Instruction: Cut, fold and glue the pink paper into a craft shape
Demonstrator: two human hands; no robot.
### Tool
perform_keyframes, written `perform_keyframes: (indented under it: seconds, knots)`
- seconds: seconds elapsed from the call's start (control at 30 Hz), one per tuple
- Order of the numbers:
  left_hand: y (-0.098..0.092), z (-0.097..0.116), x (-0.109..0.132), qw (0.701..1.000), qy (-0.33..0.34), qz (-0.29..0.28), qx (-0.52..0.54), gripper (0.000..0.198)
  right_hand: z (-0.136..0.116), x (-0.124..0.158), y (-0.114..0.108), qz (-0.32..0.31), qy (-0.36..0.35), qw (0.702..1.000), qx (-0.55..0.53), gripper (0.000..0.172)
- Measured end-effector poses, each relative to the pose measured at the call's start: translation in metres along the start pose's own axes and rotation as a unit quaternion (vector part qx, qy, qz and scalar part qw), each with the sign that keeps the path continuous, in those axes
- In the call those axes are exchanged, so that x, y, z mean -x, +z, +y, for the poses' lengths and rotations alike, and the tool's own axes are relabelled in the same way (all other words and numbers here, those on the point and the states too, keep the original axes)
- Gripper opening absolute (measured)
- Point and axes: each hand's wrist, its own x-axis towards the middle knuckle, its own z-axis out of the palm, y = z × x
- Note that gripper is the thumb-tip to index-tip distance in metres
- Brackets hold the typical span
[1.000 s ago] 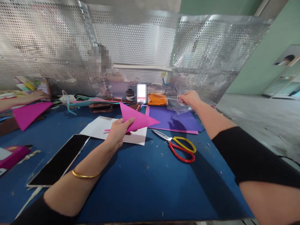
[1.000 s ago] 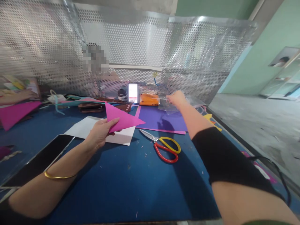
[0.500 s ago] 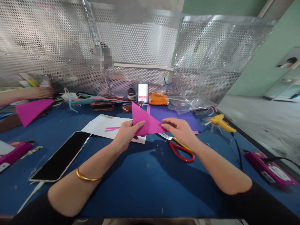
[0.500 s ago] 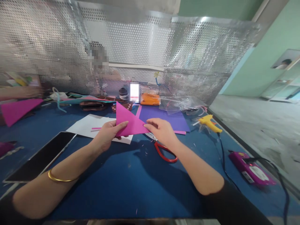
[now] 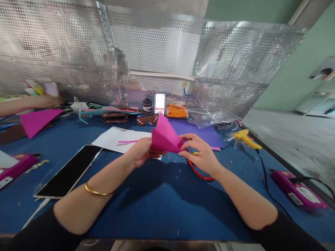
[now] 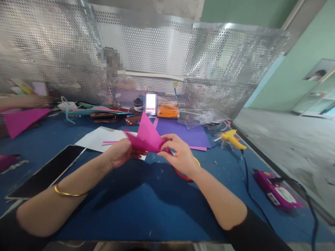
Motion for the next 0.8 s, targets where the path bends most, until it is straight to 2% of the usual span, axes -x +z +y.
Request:
perform_keyframes:
  seconds: [0.13, 0.2, 0.27, 0.33, 0.4, 0.53, 0.67, 0.8]
  knots:
    - [-0.001, 0.006, 0.004, 0.999, 0.031, -0.019, -0.030, 0.024, -0.001, -0.005, -0.012, 0.004, 0.040, 0.999, -0.030, 0.025]
    - [0.001, 0.008, 0.007, 0.998, 0.036, -0.037, -0.039, 0.025, 0.002, -0.004, -0.013, -0.031, 0.079, 0.996, -0.037, 0.029]
    - [0.003, 0.009, 0.010, 0.996, 0.036, -0.068, -0.053, 0.028, 0.007, -0.002, -0.010, -0.077, 0.110, 0.990, -0.040, 0.024]
    - [0.003, 0.008, 0.010, 0.990, 0.032, -0.110, -0.082, 0.035, 0.010, 0.001, -0.005, -0.090, 0.135, 0.986, -0.049, 0.038]
    - [0.001, 0.006, 0.010, 0.984, 0.024, -0.138, -0.114, 0.038, 0.012, 0.003, 0.000, -0.072, 0.161, 0.982, -0.069, 0.049]
    - [-0.005, 0.003, 0.007, 0.983, 0.009, -0.131, -0.130, 0.028, 0.007, 0.005, 0.006, -0.066, 0.232, 0.958, -0.153, 0.039]
    - [-0.008, 0.001, 0.005, 0.984, -0.007, -0.126, -0.122, 0.033, 0.000, 0.006, 0.007, -0.091, 0.288, 0.922, -0.243, 0.033]
    - [-0.005, 0.000, 0.004, 0.988, 0.039, -0.072, -0.129, 0.037, 0.001, 0.007, 0.010, -0.083, 0.312, 0.903, -0.283, 0.030]
